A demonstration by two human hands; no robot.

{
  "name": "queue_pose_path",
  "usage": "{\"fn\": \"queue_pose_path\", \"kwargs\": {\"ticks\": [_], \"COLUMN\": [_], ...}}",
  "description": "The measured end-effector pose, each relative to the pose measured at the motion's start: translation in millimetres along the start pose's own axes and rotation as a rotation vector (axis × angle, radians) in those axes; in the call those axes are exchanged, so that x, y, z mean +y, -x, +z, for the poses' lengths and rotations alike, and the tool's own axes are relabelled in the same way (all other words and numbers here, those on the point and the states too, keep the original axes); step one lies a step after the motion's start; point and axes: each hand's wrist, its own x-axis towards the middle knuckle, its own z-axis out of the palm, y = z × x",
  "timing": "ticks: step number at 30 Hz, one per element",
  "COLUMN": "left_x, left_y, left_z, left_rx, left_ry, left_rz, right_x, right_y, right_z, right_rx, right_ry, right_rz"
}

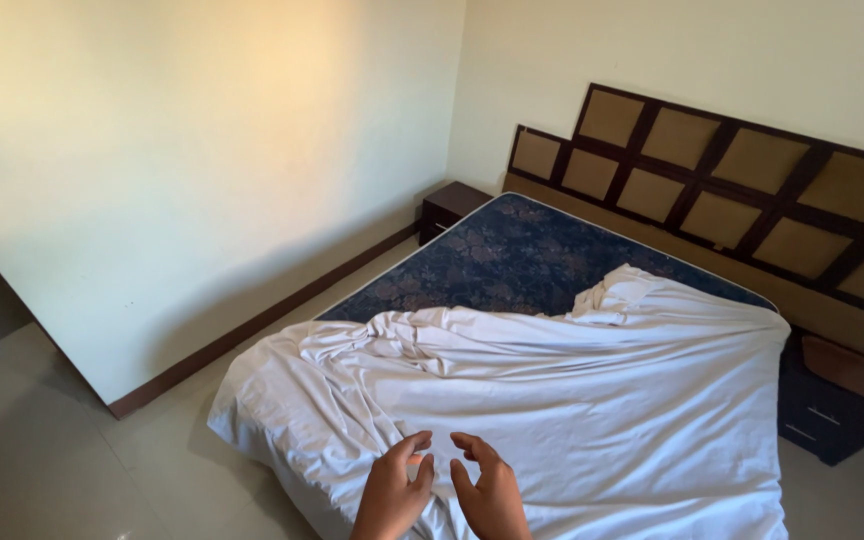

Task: The person spreads a white sheet over a mattress, smoothing it out by hand and tucking the edges under the mattress. They move around the bed to adjust the fabric and ensure it is flat.

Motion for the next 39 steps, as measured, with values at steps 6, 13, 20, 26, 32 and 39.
{"fn": "queue_pose_path", "kwargs": {"ticks": [6,13,20,26,32,39], "left_x": [5,7,-11,-23,-22,-21], "left_y": [-31,-46,-87,-128,-172,-193], "left_z": [4,11,18,10,-10,-25], "left_rx": [0.02,0.06,-0.036,-0.088,-0.222,-0.316], "left_ry": [0.018,0.034,0.074,0.08,0.057,0.084], "left_rz": [0.037,0.079,0.026,0.077,0.061,0.132], "right_x": [19,10,29,25,7,-7], "right_y": [-41,-57,-89,-112,-132,-129], "right_z": [4,-5,8,24,45,59], "right_rx": [0.012,-0.003,0.01,0.093,0.186,0.275], "right_ry": [-0.031,-0.013,0.021,0.033,0.014,0.033], "right_rz": [-0.038,-0.055,0.034,0.105,0.153,0.206]}}
